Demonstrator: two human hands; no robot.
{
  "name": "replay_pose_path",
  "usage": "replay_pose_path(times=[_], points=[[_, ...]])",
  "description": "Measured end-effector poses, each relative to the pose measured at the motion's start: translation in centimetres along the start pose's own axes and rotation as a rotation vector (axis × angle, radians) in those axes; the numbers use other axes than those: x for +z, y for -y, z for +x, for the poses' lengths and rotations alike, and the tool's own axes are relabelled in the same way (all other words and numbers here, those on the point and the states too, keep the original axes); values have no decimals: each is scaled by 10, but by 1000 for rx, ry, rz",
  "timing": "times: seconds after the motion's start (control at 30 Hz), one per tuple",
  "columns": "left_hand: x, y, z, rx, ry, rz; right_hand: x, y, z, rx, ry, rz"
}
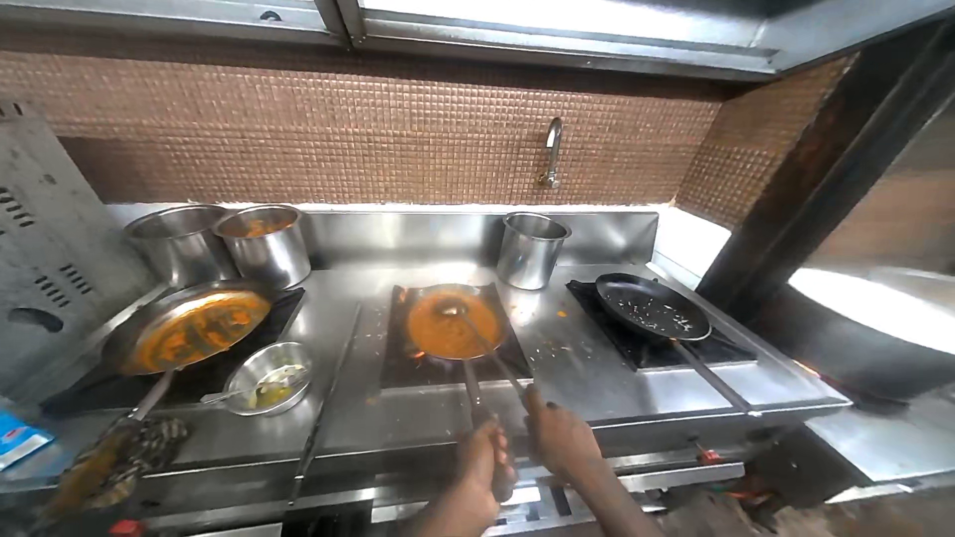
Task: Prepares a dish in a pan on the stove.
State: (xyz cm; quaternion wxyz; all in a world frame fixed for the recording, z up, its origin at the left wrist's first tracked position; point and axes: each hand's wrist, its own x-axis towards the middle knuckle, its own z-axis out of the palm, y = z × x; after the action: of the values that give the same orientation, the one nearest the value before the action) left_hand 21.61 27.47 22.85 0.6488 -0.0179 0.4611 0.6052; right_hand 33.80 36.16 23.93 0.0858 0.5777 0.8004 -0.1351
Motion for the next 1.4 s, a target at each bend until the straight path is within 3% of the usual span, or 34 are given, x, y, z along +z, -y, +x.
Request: replay_pose_path(times=[0.1, 0.2, 0.4, 0.5, 0.6, 0.77, 0.9, 1.0, 1.2, 1.3, 1.4], points=[[-10, -10, 32, 28, 34, -3, 8, -6, -36, 53, 23, 18], [-7, -20, 43, 19, 79, -65, 5, -6, -63, -31, 0, 6], [2, 3, 1, 7, 1, -2, -4, 9, 0, -17, 16, -17], [-9, -5, 33, 32, 29, 10, 10, 2, -33, 43, 16, 15], [-8, -16, 47, 25, 68, -64, 14, -2, -60, -38, -20, 8], [1, 4, 1, -3, 17, -3, -2, 7, -4, -27, 6, -48], [-9, -9, 28, 23, 21, 22, 9, -2, -32, 45, 18, -7], [-7, -16, 44, 20, 30, -68, 12, -3, -60, -34, -10, -4], [5, 5, -1, 3, 2, 14, -2, 1, -3, -2, 17, -15], [-6, -6, 30, 23, 20, 4, 6, -7, -35, 42, 12, -5], [-3, -18, 37, 5, 42, -78, 6, -10, -66, -40, 8, 6]])
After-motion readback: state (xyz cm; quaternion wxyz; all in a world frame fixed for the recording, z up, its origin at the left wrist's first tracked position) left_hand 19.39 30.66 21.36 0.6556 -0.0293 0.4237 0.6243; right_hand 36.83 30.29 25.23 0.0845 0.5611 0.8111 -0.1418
